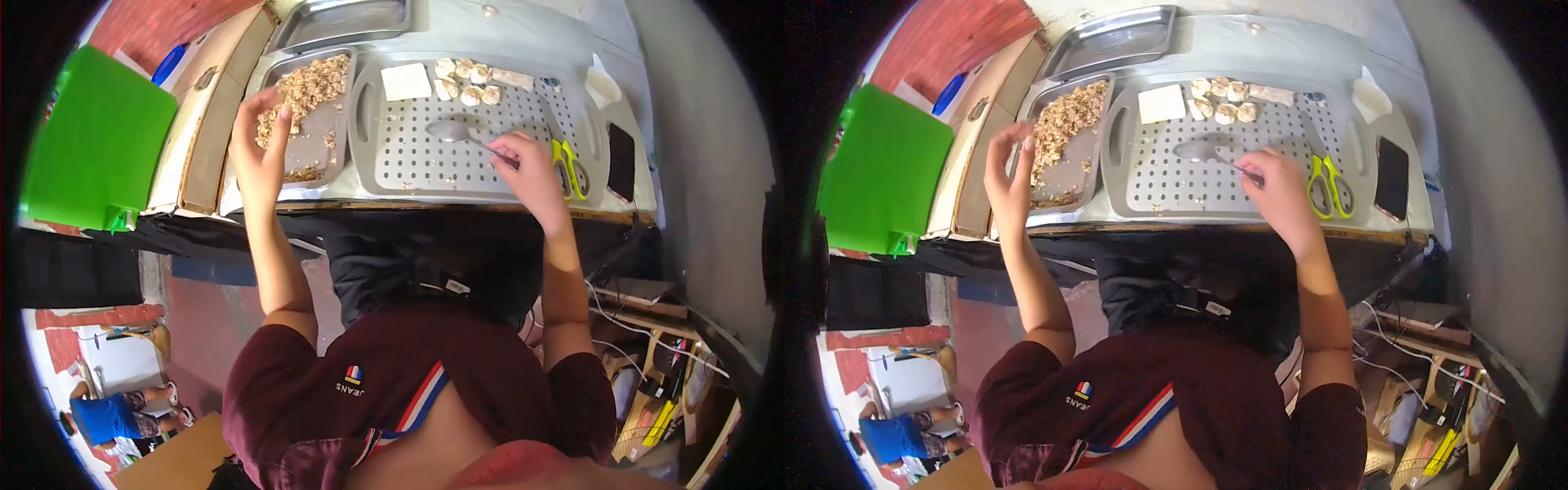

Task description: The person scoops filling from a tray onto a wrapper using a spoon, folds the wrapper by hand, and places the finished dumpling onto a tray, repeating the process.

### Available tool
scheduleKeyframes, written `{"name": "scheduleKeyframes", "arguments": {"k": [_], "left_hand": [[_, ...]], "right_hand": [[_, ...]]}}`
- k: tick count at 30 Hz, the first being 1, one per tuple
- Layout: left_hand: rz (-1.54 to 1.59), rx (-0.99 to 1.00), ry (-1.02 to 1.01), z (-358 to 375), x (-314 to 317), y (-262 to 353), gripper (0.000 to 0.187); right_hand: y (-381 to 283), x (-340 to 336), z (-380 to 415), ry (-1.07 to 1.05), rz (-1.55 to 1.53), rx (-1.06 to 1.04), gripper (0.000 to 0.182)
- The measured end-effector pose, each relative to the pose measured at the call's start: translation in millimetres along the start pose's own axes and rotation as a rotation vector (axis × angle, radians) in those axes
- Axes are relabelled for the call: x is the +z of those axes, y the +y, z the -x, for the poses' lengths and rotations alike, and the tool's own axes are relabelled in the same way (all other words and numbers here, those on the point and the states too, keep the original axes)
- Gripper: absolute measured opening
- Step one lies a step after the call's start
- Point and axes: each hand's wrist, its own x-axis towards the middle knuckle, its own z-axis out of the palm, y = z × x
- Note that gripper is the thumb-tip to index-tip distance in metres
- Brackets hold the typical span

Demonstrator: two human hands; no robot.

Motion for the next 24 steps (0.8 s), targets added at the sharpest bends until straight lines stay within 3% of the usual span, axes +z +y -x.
{"name": "scheduleKeyframes", "arguments": {"k": [4,8,10,13,18,24], "left_hand": [[0.166,-0.202,0.126,32,-14,-33,0.026],[0.176,-0.303,0.221,52,-24,-53,0.023],[0.195,-0.305,0.264,58,-26,-65,0.021],[0.316,-0.328,0.306,63,-23,-66,0.021],[0.412,-0.322,0.346,68,-15,-49,0.022],[0.425,-0.338,0.333,76,-17,-45,0.021]], "right_hand": [[3,32,-25,-0.063,0.128,-0.095,0.017],[-6,35,-42,-0.158,0.335,-0.016,0.012],[-22,36,-57,-0.115,0.494,-0.082,0.01],[-35,50,-99,-0.103,0.336,-0.212,0.013],[11,92,-161,-0.218,0.676,-0.473,0.036],[24,88,-182,-0.343,0.64,-0.475,0.041]]}}
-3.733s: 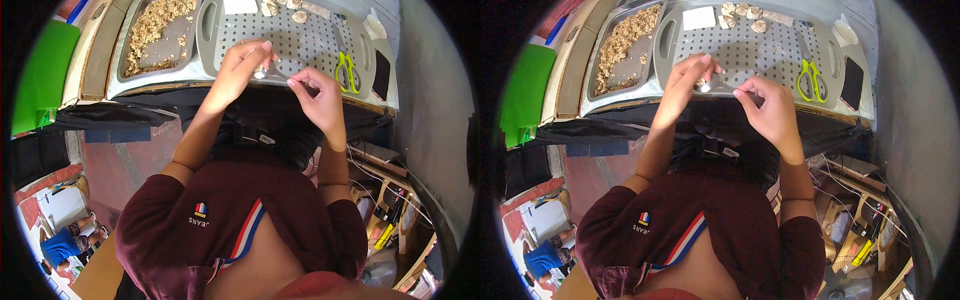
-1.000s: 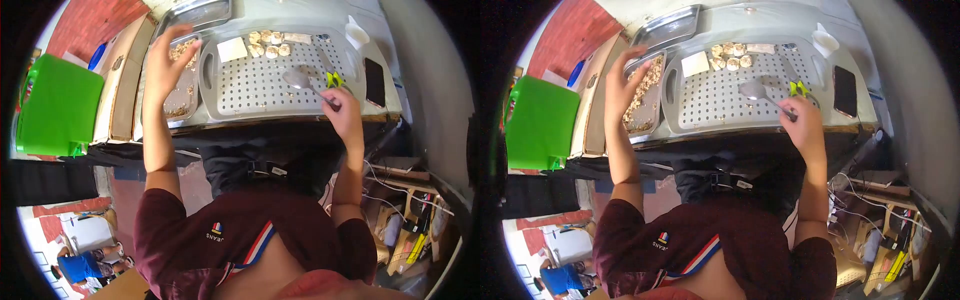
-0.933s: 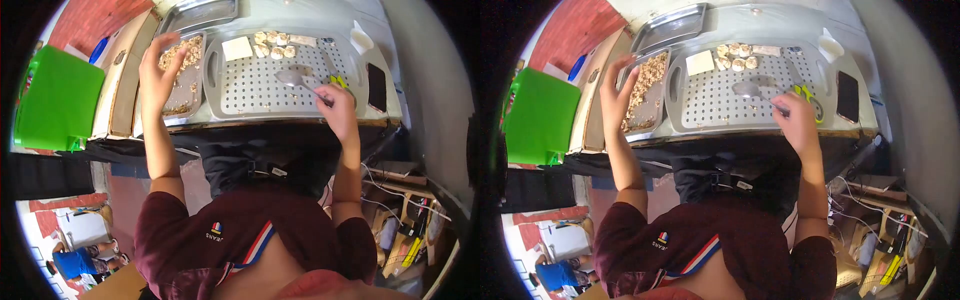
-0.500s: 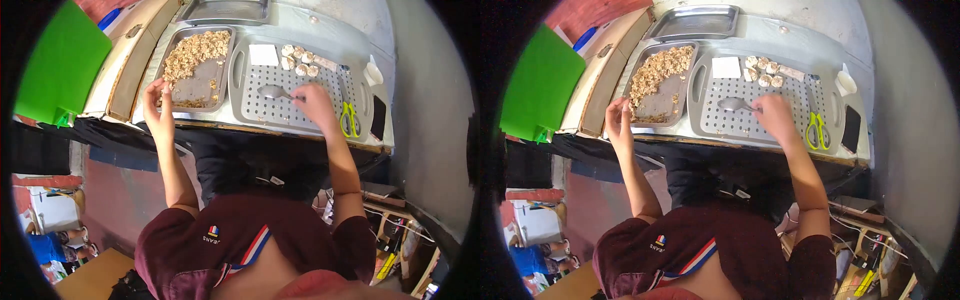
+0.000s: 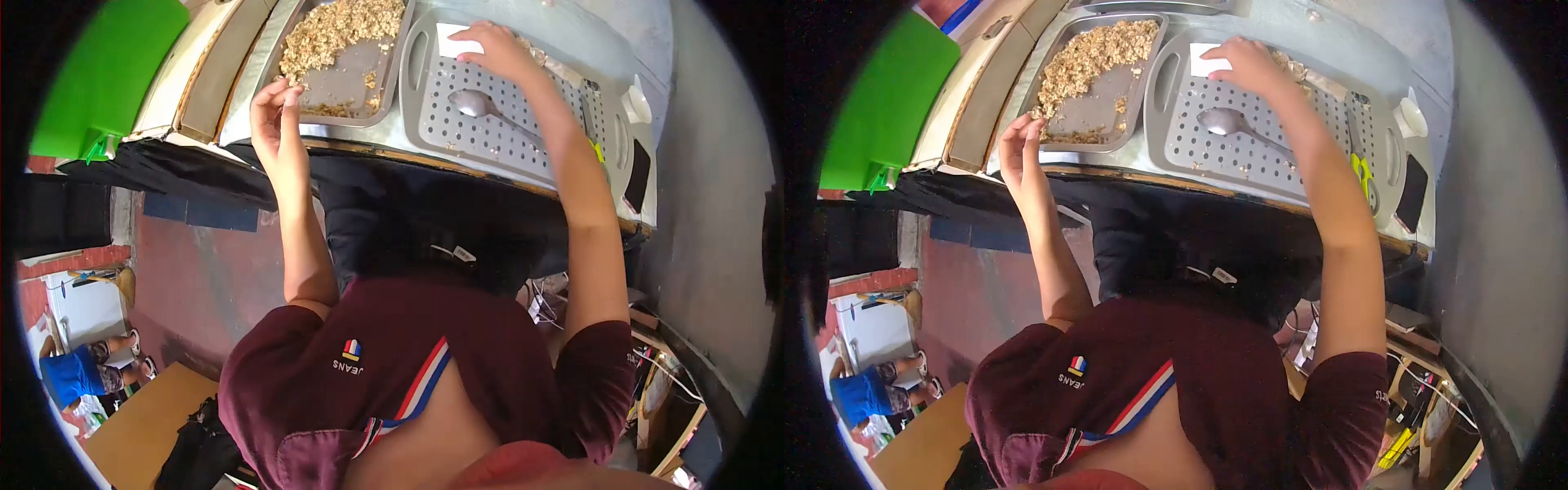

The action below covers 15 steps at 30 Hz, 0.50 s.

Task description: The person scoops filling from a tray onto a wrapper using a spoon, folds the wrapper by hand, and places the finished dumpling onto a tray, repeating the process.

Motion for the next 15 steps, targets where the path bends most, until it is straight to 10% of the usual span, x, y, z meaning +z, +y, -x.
{"name": "scheduleKeyframes", "arguments": {"k": [15], "left_hand": [[0.017,-0.017,-0.069,2,4,-2,0.018]], "right_hand": [[18,0,0,-0.001,-0.172,0.035,0.035]]}}
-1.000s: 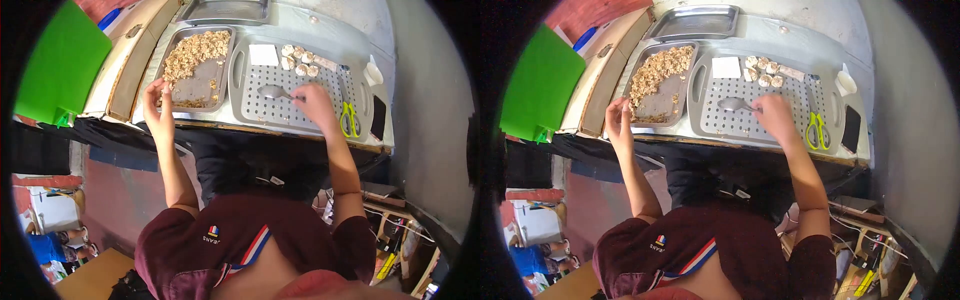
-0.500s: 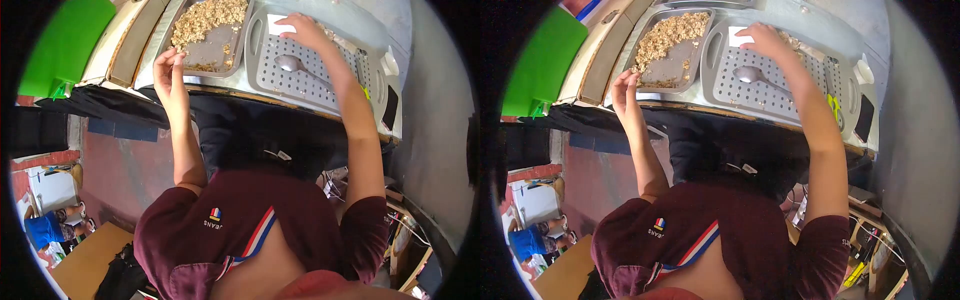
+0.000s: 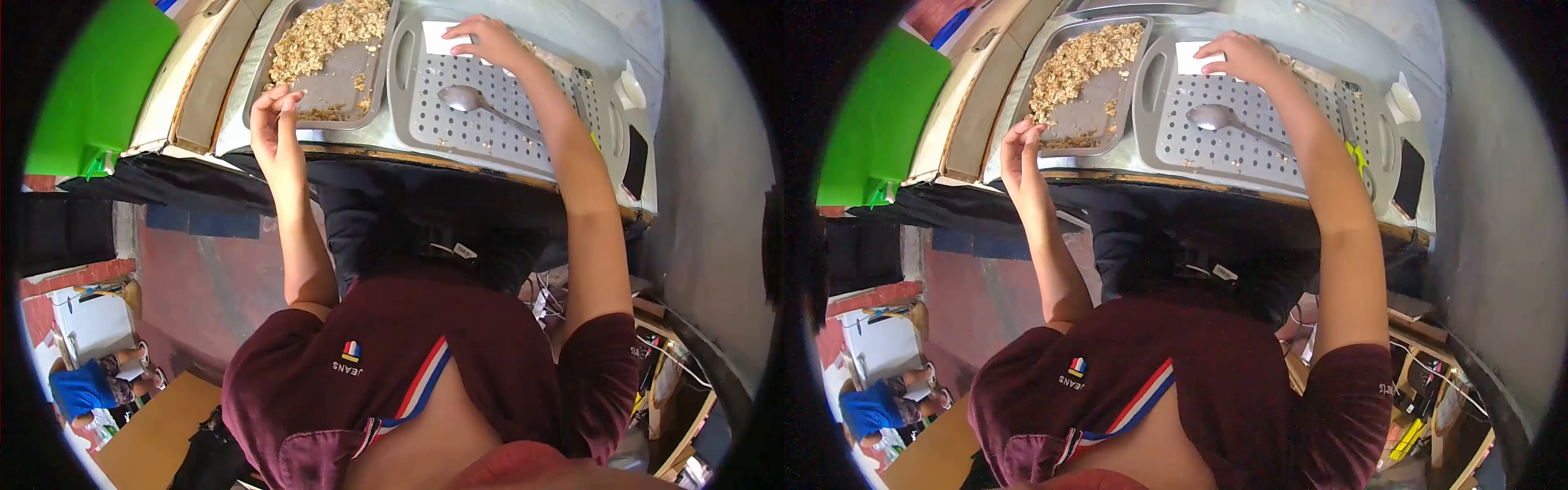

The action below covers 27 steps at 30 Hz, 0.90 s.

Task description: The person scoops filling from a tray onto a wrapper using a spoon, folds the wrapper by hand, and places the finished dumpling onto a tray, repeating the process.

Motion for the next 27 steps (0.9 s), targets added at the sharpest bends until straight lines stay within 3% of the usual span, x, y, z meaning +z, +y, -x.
{"name": "scheduleKeyframes", "arguments": {"k": [27], "left_hand": [[-0.017,-0.006,-0.018,-0.4,-4.2,-2.1,0.014]], "right_hand": [[3.5,1.5,3.0,0.008,-0.018,0.073,0.031]]}}
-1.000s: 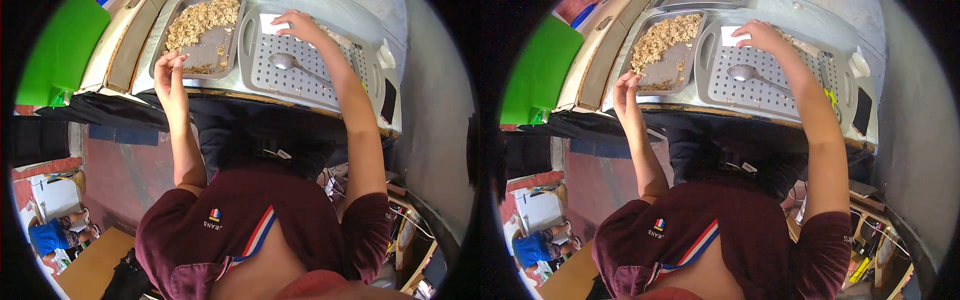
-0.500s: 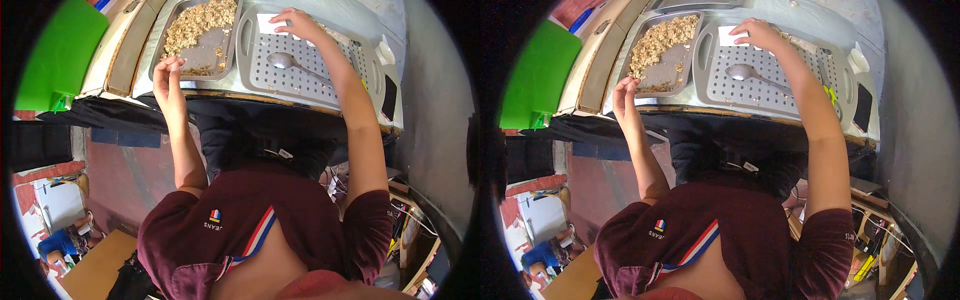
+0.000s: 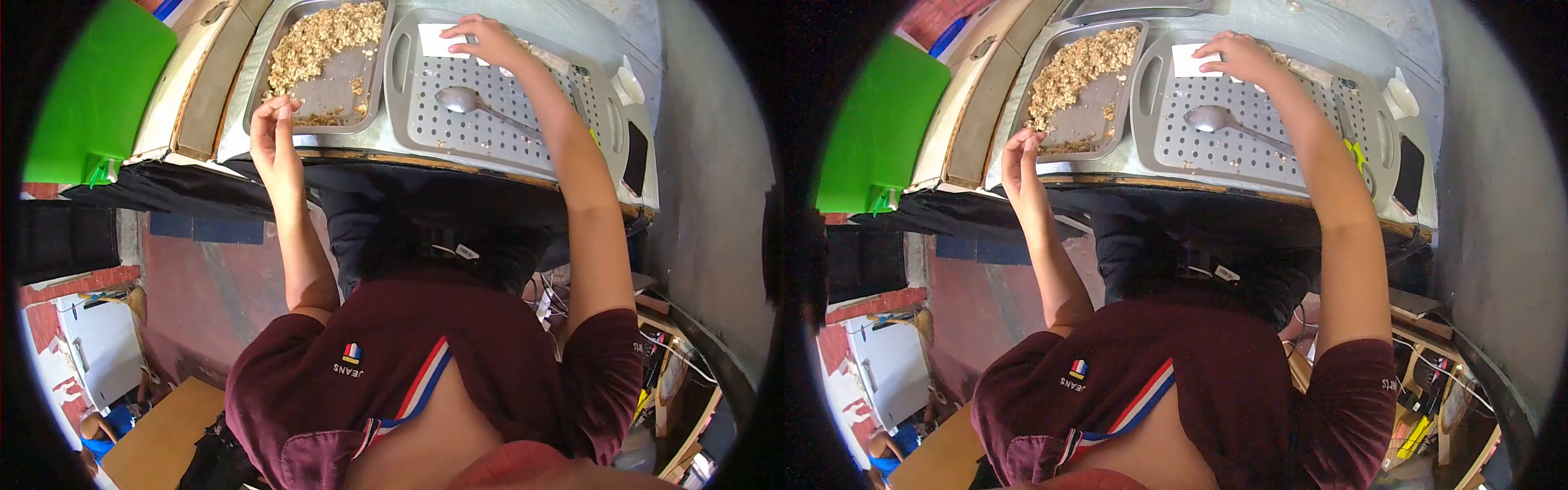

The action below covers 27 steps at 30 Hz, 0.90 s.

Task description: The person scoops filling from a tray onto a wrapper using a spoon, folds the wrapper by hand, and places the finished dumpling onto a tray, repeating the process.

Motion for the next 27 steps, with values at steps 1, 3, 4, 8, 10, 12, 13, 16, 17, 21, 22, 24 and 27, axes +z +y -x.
{"name": "scheduleKeyframes", "arguments": {"k": [1,3,4,8,10,12,13,16,17,21,22,24,27], "left_hand": [[-0.002,-0.002,0.003,0,0,0,0.014],[0.006,0.0,-0.001,0,0,0,0.014],[0.009,0.001,-0.003,0,0,0,0.014],[0.01,-0.023,-0.029,-1,-1,-4,0.015],[0.008,-0.049,-0.032,0,1,-3,0.015],[0.016,-0.047,-0.06,-1,4,-5,0.015],[0.018,-0.046,-0.074,-1,6,-5,0.015],[0.085,-0.132,-0.114,6,23,3,0.015],[0.154,-0.163,-0.144,9,31,4,0.019],[0.996,-0.663,-0.414,30,71,15,0.051],[1.139,-0.817,-0.42,33,80,9,0.06],[1.281,-1.054,-0.37,33,102,-3,0.067],[1.434,-1.109,-0.315,37,122,-7,0.072]], "right_hand": [[0,0,0,-0.008,-0.011,0.008,0.031],[4,4,-1,0.027,0.075,-0.054,0.029],[1,4,0,0.045,0.118,-0.085,0.028],[-7,-2,5,0.145,0.26,-0.328,0.017],[-11,-3,6,0.152,0.313,-0.421,0.012],[-16,-1,8,0.185,0.316,-0.434,0.012],[-17,0,8,0.201,0.317,-0.442,0.013],[-14,5,6,0.318,0.229,-0.375,0.012],[-17,2,6,0.345,0.191,-0.341,0.011],[-50,-22,18,0.359,0.106,-0.296,0.01],[-65,-29,27,0.339,0.099,-0.307,0.01],[-95,-38,49,0.375,0.112,-0.355,0.011],[-118,-43,82,0.37,0.188,-0.518,0.011]]}}
